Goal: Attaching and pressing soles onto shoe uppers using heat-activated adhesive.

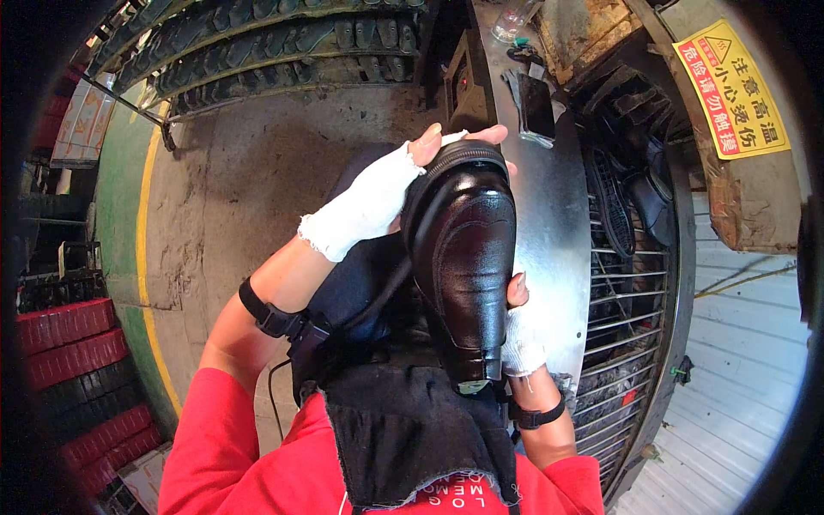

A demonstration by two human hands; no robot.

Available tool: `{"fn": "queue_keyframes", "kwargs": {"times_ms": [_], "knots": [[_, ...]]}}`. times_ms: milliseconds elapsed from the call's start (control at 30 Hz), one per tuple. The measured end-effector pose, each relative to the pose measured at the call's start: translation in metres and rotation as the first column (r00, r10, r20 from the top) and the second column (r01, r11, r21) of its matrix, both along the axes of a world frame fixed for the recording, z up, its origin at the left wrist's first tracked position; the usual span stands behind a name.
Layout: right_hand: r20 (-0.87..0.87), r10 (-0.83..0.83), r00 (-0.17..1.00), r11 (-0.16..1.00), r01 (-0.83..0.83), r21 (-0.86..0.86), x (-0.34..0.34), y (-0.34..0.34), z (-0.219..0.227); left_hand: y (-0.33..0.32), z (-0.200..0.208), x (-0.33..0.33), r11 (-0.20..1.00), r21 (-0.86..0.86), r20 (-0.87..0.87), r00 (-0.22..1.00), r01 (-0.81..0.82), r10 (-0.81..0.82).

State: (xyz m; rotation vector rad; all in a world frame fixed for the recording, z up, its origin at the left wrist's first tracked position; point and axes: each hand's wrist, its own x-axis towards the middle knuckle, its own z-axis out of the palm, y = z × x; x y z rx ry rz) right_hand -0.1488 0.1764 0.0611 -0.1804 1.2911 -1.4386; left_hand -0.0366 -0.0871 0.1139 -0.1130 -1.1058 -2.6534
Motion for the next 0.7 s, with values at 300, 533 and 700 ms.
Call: {"fn": "queue_keyframes", "kwargs": {"times_ms": [300,533,700], "knots": [[0.093,0.107,0.99,0.989,-0.096,-0.115,-0.007,-0.004,0.0,0.005,-0.004,0.0,0.996,0.067,-0.023,0.998,0.053,-0.051],[-0.121,0.142,0.982,0.987,-0.15,-0.062,-0.007,0.001,0.0,0.014,-0.009,0.009,0.996,0.087,-0.124,0.991,-0.034,0.045],[-0.154,0.181,0.971,0.965,-0.206,-0.162,0.009,-0.028,0.041,0.005,0.006,0.044,0.904,-0.396,-0.021,0.986,-0.16,0.165]]}}
